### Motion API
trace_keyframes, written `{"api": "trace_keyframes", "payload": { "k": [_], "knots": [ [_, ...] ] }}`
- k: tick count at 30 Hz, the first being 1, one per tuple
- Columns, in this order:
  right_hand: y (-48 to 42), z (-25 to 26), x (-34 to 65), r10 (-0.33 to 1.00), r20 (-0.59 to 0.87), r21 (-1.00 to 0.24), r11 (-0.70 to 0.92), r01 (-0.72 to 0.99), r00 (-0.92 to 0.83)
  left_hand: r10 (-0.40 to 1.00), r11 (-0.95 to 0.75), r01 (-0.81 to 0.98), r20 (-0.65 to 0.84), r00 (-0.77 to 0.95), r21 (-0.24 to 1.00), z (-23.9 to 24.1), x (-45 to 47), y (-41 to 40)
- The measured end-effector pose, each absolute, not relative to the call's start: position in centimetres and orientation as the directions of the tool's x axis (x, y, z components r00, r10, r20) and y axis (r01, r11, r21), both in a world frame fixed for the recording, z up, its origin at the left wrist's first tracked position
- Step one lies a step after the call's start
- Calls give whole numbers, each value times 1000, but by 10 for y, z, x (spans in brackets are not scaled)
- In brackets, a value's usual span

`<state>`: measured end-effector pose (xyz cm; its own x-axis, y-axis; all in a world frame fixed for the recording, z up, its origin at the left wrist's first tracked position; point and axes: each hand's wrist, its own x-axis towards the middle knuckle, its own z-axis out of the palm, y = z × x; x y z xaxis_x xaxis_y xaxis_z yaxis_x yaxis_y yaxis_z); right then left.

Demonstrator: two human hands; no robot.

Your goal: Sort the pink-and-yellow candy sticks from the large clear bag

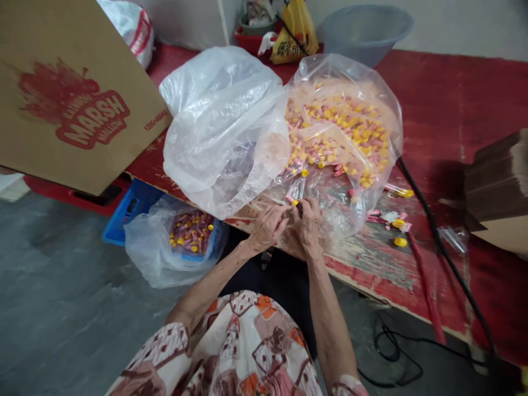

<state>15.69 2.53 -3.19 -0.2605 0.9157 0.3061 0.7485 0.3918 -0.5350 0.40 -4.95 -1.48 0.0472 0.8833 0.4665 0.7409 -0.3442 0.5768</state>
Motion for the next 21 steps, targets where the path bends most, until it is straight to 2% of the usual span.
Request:
{"api": "trace_keyframes", "payload": {
  "k": [6,11,17,21],
  "knots": [
    [26,-35,159,920,314,-554,377,742,-233,848,-326,817,529,30,476,-24,15,-51],
    [26,-37,159,923,307,-565,374,735,-234,874,-328,795,484,50,511,-29,14,-44],
    [29,-38,162,924,305,-605,374,703,-229,878,-237,803,474,-63,547,-20,10,-48],
    [29,-38,162,927,313,-643,366,672,-206,881,-276,782,472,-25,558,-19,11,-50]
  ]
}}
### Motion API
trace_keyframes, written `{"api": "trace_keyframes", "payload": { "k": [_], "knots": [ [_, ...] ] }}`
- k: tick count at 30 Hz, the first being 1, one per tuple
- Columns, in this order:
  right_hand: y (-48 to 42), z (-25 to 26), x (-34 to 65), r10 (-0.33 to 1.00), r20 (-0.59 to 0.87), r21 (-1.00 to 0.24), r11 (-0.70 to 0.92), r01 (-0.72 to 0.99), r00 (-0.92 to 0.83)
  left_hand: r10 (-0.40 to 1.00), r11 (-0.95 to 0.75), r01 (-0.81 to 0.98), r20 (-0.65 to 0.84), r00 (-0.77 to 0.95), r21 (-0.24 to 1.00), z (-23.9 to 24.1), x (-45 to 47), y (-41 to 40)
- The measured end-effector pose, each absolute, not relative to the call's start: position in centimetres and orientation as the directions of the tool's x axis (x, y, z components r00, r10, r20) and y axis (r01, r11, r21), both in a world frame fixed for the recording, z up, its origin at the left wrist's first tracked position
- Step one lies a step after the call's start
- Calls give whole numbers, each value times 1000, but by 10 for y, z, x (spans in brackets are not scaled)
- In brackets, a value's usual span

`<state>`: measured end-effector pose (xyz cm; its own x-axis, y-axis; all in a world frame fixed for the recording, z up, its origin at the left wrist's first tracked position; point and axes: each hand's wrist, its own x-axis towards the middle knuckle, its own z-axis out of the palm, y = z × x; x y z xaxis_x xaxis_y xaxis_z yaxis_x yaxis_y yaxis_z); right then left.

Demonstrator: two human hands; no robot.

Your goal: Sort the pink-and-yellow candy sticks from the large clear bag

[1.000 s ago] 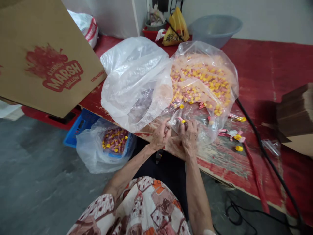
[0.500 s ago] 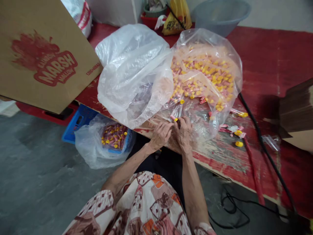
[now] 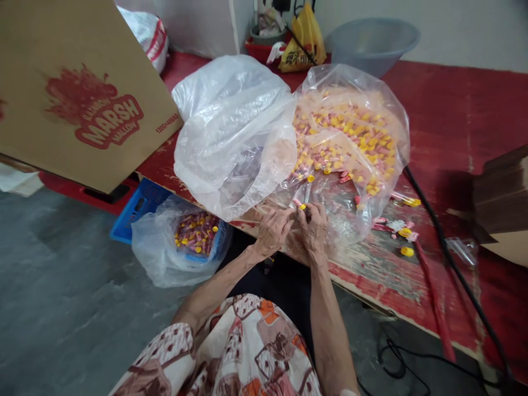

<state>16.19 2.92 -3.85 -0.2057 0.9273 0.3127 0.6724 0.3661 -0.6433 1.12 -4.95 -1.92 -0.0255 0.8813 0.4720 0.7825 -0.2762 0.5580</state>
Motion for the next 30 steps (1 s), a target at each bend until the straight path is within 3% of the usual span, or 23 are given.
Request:
{"api": "trace_keyframes", "payload": {
  "k": [4,10,16,23,30],
  "knots": [
    [27,-39,162,921,331,-662,383,644,-206,886,-339,729,462,35,594,-10,9,-45],
    [26,-40,162,892,430,-716,429,550,-136,835,-361,701,548,-50,615,1,8,-45],
    [26,-38,160,892,407,-667,436,604,-195,842,-402,714,538,41,574,-9,9,-44],
    [26,-42,158,890,435,-663,417,621,-134,807,-367,713,586,-76,597,1,6,-50],
    [25,-42,158,892,435,-659,410,630,-126,835,-345,766,550,-15,543,-10,-13,-56]
  ]
}}
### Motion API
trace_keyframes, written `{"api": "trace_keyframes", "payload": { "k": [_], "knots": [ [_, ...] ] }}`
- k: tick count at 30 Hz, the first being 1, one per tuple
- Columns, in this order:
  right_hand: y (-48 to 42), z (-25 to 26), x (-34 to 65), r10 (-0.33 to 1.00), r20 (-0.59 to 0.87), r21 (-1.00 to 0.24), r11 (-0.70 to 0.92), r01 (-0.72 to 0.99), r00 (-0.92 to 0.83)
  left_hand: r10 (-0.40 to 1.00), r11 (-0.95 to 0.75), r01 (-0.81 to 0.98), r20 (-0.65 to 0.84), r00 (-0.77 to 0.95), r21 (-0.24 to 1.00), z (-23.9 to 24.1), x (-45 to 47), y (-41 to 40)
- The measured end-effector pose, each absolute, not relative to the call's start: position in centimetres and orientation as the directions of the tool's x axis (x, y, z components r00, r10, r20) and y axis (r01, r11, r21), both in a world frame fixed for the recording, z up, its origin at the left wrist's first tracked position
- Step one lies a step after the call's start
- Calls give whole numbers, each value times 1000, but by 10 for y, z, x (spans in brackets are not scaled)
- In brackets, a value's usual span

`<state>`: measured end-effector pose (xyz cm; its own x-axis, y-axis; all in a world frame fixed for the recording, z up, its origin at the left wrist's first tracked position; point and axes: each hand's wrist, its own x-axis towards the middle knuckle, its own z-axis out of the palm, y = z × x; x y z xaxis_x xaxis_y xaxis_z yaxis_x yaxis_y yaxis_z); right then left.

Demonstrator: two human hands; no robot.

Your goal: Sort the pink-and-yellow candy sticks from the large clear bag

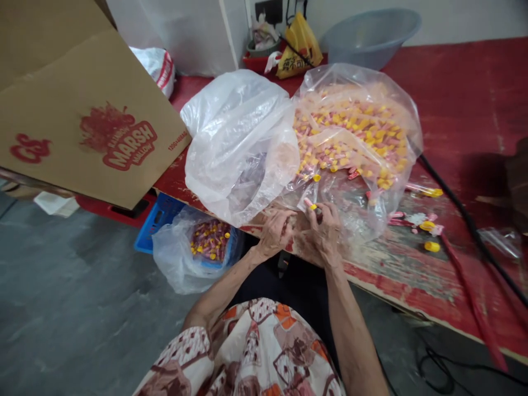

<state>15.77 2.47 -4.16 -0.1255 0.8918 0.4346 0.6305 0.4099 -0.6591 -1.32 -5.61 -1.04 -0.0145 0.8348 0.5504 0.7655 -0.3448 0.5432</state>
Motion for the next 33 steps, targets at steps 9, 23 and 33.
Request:
{"api": "trace_keyframes", "payload": {
  "k": [9,23,33],
  "knots": [
    [24,-41,156,902,399,-575,388,720,-166,863,-366,760,501,62,537,-11,-28,-63],
    [25,-36,155,914,373,-582,364,727,-159,792,-197,752,555,-257,629,-2,-60,-58],
    [26,-39,155,911,397,-644,360,675,-107,823,-401,797,560,96,452,-11,-11,-56]
  ]
}}
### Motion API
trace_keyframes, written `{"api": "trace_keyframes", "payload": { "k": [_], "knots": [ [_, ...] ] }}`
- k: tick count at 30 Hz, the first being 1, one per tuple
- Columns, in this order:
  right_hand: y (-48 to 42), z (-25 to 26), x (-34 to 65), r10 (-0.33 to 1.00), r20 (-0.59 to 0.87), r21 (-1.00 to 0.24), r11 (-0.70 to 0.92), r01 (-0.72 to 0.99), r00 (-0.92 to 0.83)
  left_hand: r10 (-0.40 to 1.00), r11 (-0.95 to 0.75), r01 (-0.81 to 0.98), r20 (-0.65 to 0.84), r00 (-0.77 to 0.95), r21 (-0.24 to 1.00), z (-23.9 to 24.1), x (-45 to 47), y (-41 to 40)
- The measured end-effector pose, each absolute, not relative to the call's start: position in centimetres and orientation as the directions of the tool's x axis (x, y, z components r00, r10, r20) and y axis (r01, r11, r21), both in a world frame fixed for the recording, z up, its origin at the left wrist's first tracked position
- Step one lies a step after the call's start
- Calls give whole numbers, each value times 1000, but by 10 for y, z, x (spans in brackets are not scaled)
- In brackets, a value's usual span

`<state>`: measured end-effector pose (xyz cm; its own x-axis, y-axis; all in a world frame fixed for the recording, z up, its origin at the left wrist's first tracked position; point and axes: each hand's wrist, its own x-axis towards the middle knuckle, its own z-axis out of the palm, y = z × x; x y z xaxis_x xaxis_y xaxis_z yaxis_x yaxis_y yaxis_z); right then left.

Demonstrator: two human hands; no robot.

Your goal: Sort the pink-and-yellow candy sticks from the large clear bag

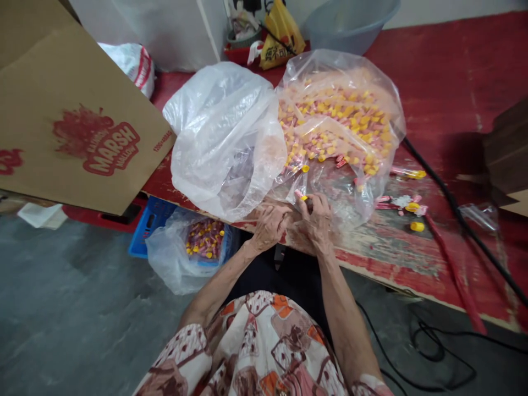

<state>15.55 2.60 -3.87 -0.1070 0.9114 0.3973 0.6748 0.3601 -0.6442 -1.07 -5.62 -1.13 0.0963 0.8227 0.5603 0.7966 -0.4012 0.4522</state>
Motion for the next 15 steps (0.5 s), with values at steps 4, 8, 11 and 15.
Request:
{"api": "trace_keyframes", "payload": {
  "k": [4,8,11,15],
  "knots": [
    [25,-38,156,908,410,-673,367,642,-89,829,-367,783,558,31,502,-10,-17,-64],
    [24,-35,155,915,382,-648,367,667,-133,831,-405,723,555,36,560,-17,-13,-71],
    [24,-34,154,907,396,-630,382,676,-144,820,-425,696,572,25,579,-12,-22,-64],
    [24,-36,157,900,424,-665,384,640,-100,766,-216,735,579,-280,642,7,-69,-38]
  ]
}}
